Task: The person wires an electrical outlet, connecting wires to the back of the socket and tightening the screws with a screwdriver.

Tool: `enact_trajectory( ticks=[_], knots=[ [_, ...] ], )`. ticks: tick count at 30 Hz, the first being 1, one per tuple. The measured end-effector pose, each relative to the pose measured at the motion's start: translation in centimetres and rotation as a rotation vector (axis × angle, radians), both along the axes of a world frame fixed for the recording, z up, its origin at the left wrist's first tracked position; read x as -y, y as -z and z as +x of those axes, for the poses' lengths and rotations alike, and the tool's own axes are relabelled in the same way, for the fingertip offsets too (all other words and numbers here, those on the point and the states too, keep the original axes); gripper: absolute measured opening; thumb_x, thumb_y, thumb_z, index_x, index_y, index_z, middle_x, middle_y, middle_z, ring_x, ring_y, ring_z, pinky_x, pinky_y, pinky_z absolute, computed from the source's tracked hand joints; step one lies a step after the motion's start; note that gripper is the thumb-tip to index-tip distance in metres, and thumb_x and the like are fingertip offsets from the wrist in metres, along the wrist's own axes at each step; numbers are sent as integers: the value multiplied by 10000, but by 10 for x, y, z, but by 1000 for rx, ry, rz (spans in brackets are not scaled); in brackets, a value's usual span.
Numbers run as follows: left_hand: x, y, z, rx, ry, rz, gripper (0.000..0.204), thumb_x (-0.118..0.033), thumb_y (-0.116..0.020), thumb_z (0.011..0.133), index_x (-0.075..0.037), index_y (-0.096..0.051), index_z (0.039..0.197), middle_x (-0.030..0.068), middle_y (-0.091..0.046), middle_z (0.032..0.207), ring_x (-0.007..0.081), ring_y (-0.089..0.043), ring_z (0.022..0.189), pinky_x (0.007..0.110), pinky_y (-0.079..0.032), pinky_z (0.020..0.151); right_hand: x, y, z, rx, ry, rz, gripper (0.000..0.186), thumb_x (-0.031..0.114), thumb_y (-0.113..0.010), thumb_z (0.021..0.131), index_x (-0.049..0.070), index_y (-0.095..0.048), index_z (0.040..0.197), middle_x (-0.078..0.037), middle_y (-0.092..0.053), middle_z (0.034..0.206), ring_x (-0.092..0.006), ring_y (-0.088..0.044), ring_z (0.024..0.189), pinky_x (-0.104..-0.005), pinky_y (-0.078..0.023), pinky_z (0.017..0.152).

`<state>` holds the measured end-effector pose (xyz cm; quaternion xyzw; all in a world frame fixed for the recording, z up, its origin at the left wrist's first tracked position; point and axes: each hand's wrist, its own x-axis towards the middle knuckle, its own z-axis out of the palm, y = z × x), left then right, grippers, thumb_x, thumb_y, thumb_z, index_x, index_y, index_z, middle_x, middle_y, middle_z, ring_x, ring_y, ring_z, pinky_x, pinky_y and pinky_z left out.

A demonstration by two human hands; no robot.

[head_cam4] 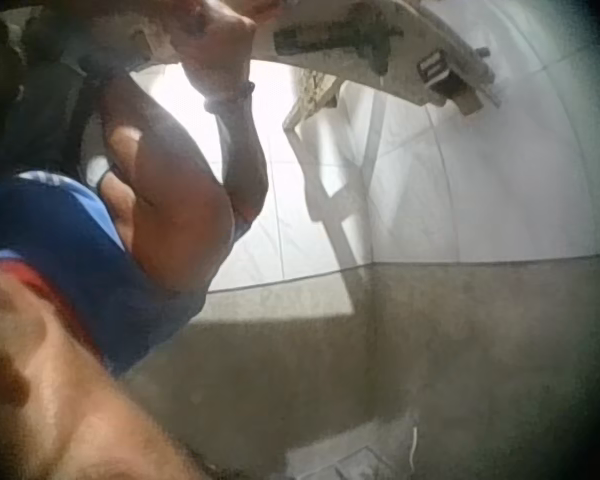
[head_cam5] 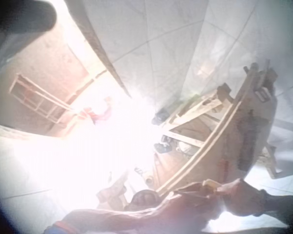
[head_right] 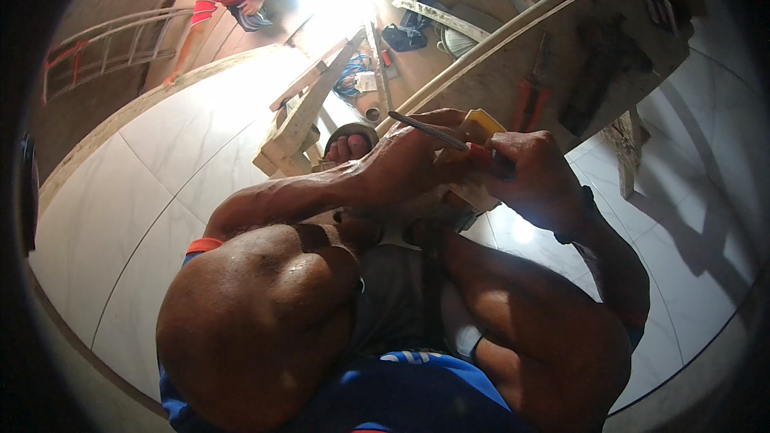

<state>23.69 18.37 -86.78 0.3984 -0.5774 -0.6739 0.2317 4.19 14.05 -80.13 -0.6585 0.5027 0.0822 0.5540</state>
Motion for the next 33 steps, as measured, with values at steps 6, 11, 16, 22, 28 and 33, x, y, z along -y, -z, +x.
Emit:
enact_trajectory(
  ticks=[6,11,16,22,28,33],
  knots=[
    [0,0,-5,-5,-92,43,326,-225,-731,818,-52,-662,1085,148,-574,1141,286,-599,1017,358,-478,853,-5,3,1,45,22,-103,318,254,-667,866,-9,-573,714,-157,-576,626,-193,-538,522,-360,-436,530],
    [6,10,-2,-100,-77,-8,271,-230,-741,776,-45,-690,968,133,-583,1047,259,-602,915,352,-480,777,-8,2,4,40,46,-149,264,239,-687,839,4,-609,747,-165,-602,686,-279,-602,574,-372,-463,553],
    [5,15,0,-105,-67,-35,267,-255,-737,802,-40,-704,958,122,-590,1047,230,-600,917,343,-474,768,-13,12,-2,132,-62,-339,191,194,-726,777,27,-638,805,-150,-603,733,-328,-639,657,-395,-503,589],
    [1,28,0,-250,-135,-136,182,-127,-730,776,-49,-695,936,128,-601,1026,259,-602,947,349,-477,779,-11,15,-2,226,-142,-421,181,137,-745,745,36,-620,828,-128,-606,764,-314,-646,699,-397,-517,617],
    [10,20,4,-194,-81,-130,141,-38,-705,774,-44,-686,913,127,-604,1007,267,-602,955,358,-484,776,-11,18,-7,232,-205,-561,213,52,-746,676,39,-620,847,-102,-635,815,-293,-650,765,-379,-531,661],
    [9,10,5,-163,-89,-38,132,-11,-688,777,-32,-679,907,111,-597,963,256,-612,906,366,-491,761,-10,20,-10,270,-336,-641,156,97,-717,735,47,-620,847,-118,-635,826,-284,-659,779,-416,-547,717]
  ],
)
